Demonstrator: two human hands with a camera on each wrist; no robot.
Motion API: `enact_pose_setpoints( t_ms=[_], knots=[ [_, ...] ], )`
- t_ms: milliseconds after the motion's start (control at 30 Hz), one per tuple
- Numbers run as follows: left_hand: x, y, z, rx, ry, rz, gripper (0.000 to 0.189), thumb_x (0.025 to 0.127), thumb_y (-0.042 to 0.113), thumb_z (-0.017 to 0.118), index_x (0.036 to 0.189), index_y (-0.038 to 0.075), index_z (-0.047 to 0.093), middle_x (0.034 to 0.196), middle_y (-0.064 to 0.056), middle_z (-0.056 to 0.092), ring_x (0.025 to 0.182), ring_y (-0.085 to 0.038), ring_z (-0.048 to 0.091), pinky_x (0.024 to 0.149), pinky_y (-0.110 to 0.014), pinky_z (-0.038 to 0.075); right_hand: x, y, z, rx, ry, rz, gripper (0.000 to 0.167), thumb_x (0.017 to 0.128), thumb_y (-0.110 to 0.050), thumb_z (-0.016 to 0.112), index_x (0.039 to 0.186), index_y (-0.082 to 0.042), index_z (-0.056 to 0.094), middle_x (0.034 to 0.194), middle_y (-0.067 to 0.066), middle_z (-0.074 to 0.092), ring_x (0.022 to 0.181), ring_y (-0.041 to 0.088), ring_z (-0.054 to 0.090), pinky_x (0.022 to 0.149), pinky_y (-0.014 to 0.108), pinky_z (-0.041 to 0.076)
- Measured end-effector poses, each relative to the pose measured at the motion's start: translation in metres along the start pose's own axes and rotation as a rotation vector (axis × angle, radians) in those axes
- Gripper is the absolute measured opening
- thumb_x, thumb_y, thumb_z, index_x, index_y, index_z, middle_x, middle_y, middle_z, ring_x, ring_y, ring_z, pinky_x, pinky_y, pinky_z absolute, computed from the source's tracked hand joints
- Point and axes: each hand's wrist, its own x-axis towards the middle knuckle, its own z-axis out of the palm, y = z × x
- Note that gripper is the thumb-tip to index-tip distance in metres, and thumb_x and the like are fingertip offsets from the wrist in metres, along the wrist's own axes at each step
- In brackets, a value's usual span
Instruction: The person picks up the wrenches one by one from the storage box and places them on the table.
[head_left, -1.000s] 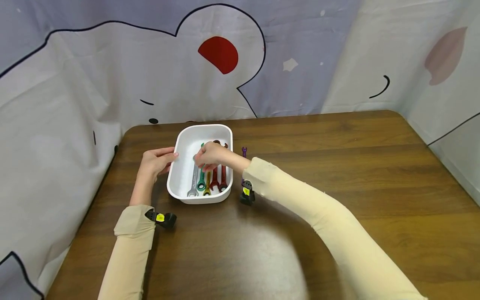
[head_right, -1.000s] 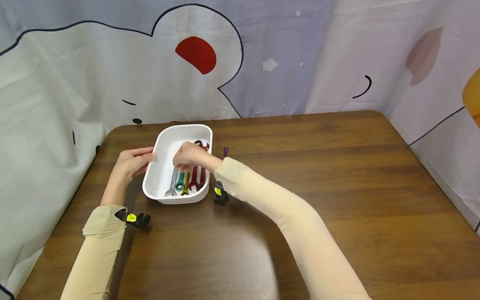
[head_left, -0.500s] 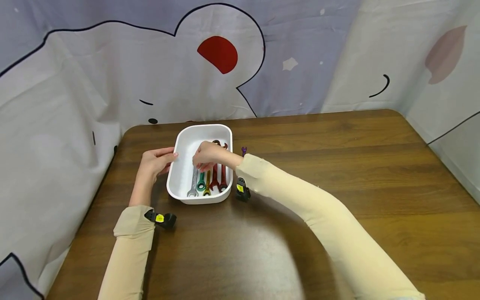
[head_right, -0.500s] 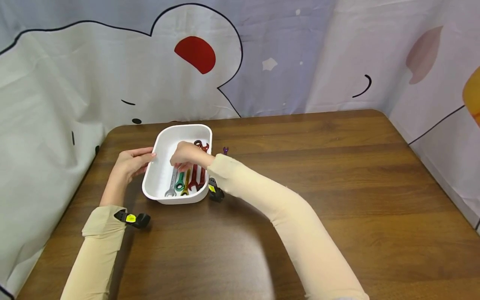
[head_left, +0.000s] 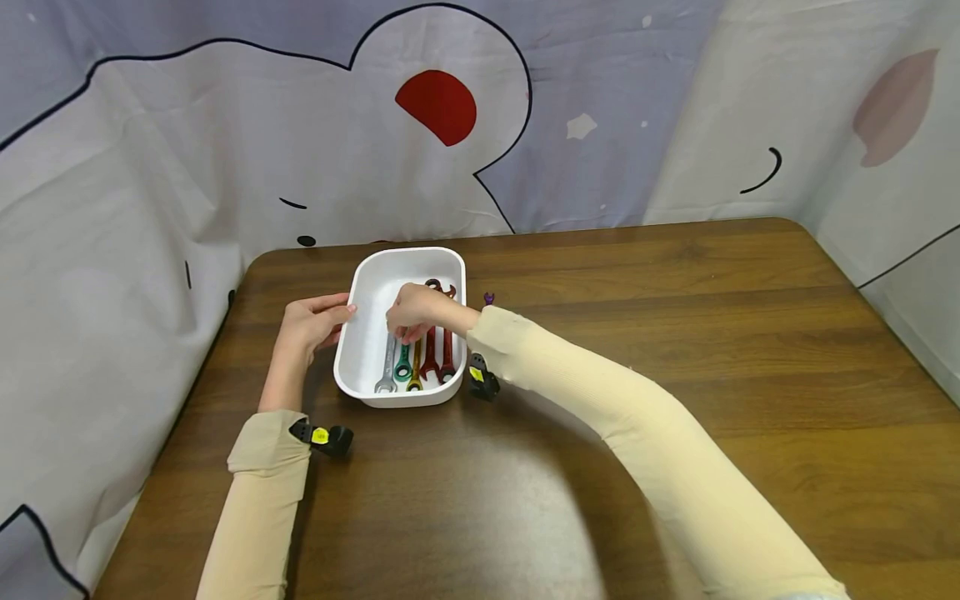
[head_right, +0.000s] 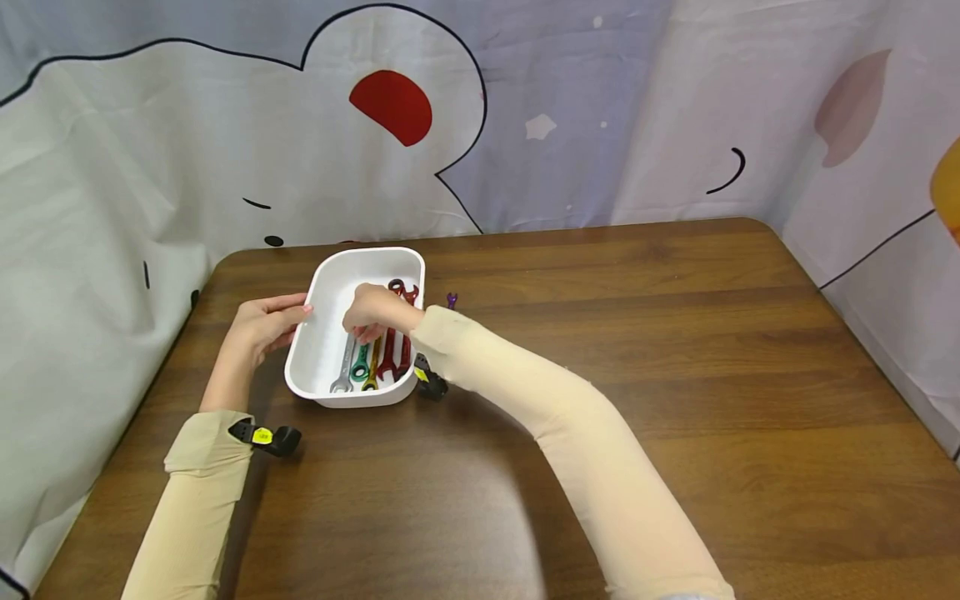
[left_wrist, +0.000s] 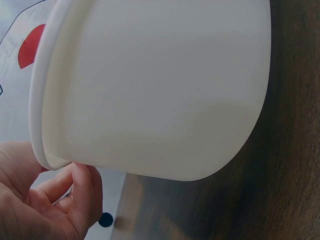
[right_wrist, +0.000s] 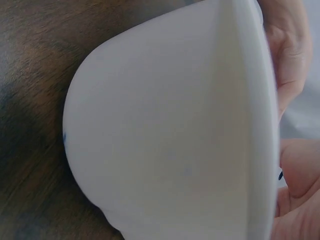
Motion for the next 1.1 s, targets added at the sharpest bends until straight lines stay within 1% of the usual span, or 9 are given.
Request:
enact_pose_setpoints(
  t_ms=[133, 300, 367, 567, 700, 800, 933, 1033, 1100],
  knots=[
    [0.0, 0.0, 0.0, -0.003, 0.001, 0.008, 0.049, 0.093, 0.026, 0.063, 0.138, 0.011, 0.053, 0.135, -0.014, 0.056, 0.078, -0.002, 0.056, 0.065, -0.013, 0.05, 0.005, -0.003, 0.003, -0.064, 0.034, 0.005, 0.016, 0.088, -0.007, 0.059, 0.072, -0.003, 0.059, 0.069, 0.007, 0.062, 0.056, 0.014, 0.059, 0.078, 0.035, 0.058],
    [0.0, -0.001, -0.001, 0.0, -0.002, 0.016, 0.05, 0.093, 0.027, 0.063, 0.139, 0.011, 0.052, 0.135, -0.014, 0.056, 0.081, -0.001, 0.056, 0.065, -0.013, 0.051, 0.012, -0.008, 0.006, -0.209, 0.069, 0.043, 0.017, 0.084, -0.008, 0.06, 0.068, -0.006, 0.061, 0.064, 0.003, 0.062, 0.051, 0.011, 0.06, 0.068, 0.028, 0.058],
    [0.0, -0.001, -0.002, 0.003, -0.004, 0.019, 0.05, 0.093, 0.027, 0.063, 0.139, 0.012, 0.052, 0.135, -0.014, 0.056, 0.082, -0.002, 0.056, 0.065, -0.013, 0.051, 0.013, -0.01, 0.007, -0.238, 0.071, 0.058, 0.016, 0.084, -0.008, 0.06, 0.068, -0.006, 0.061, 0.064, 0.004, 0.062, 0.05, 0.011, 0.06, 0.066, 0.027, 0.058],
    [-0.001, 0.0, -0.001, -0.004, -0.003, 0.021, 0.049, 0.093, 0.027, 0.063, 0.138, 0.012, 0.053, 0.135, -0.015, 0.056, 0.078, 0.0, 0.056, 0.064, -0.013, 0.05, 0.016, -0.014, 0.01, -0.251, 0.068, 0.099, 0.013, 0.084, -0.009, 0.06, 0.072, -0.005, 0.059, 0.066, 0.004, 0.063, 0.053, 0.012, 0.062, 0.068, 0.027, 0.058],
    [-0.001, 0.0, -0.001, -0.004, -0.003, 0.017, 0.049, 0.092, 0.027, 0.064, 0.138, 0.012, 0.053, 0.136, -0.014, 0.055, 0.076, 0.001, 0.055, 0.065, -0.013, 0.05, 0.017, -0.014, 0.01, -0.258, 0.058, 0.107, 0.012, 0.085, -0.008, 0.06, 0.073, -0.006, 0.057, 0.064, 0.003, 0.061, 0.054, 0.012, 0.062, 0.069, 0.026, 0.058],
    [-0.001, 0.0, -0.002, -0.008, -0.006, 0.025, 0.049, 0.093, 0.027, 0.063, 0.138, 0.011, 0.053, 0.135, -0.014, 0.056, 0.076, 0.002, 0.055, 0.065, -0.013, 0.051, 0.017, -0.015, 0.011, -0.257, 0.065, 0.11, 0.012, 0.085, -0.008, 0.06, 0.073, -0.006, 0.056, 0.065, 0.003, 0.061, 0.055, 0.012, 0.064, 0.068, 0.025, 0.057],
    [-0.001, -0.001, -0.002, -0.017, -0.009, 0.03, 0.049, 0.093, 0.027, 0.063, 0.138, 0.011, 0.053, 0.134, -0.015, 0.056, 0.075, 0.002, 0.055, 0.066, -0.013, 0.051, 0.018, -0.015, 0.011, -0.278, 0.08, 0.11, 0.013, 0.084, -0.009, 0.059, 0.072, -0.007, 0.054, 0.067, 0.004, 0.063, 0.056, 0.012, 0.066, 0.066, 0.024, 0.057],
    [-0.001, 0.0, -0.001, -0.017, -0.009, 0.019, 0.05, 0.093, 0.027, 0.064, 0.138, 0.011, 0.053, 0.135, -0.015, 0.056, 0.076, 0.001, 0.056, 0.066, -0.013, 0.05, 0.019, -0.015, 0.012, -0.301, 0.08, 0.097, 0.016, 0.083, -0.009, 0.058, 0.067, -0.009, 0.053, 0.065, 0.004, 0.062, 0.056, 0.011, 0.066, 0.066, 0.024, 0.057],
    [-0.001, 0.0, -0.001, -0.011, -0.009, 0.01, 0.05, 0.093, 0.027, 0.063, 0.139, 0.012, 0.052, 0.135, -0.014, 0.055, 0.078, 0.0, 0.056, 0.066, -0.013, 0.05, 0.019, -0.016, 0.013, -0.295, 0.075, 0.088, 0.018, 0.082, -0.008, 0.058, 0.066, -0.01, 0.05, 0.064, 0.003, 0.061, 0.055, 0.011, 0.065, 0.065, 0.024, 0.057]
  ],
)
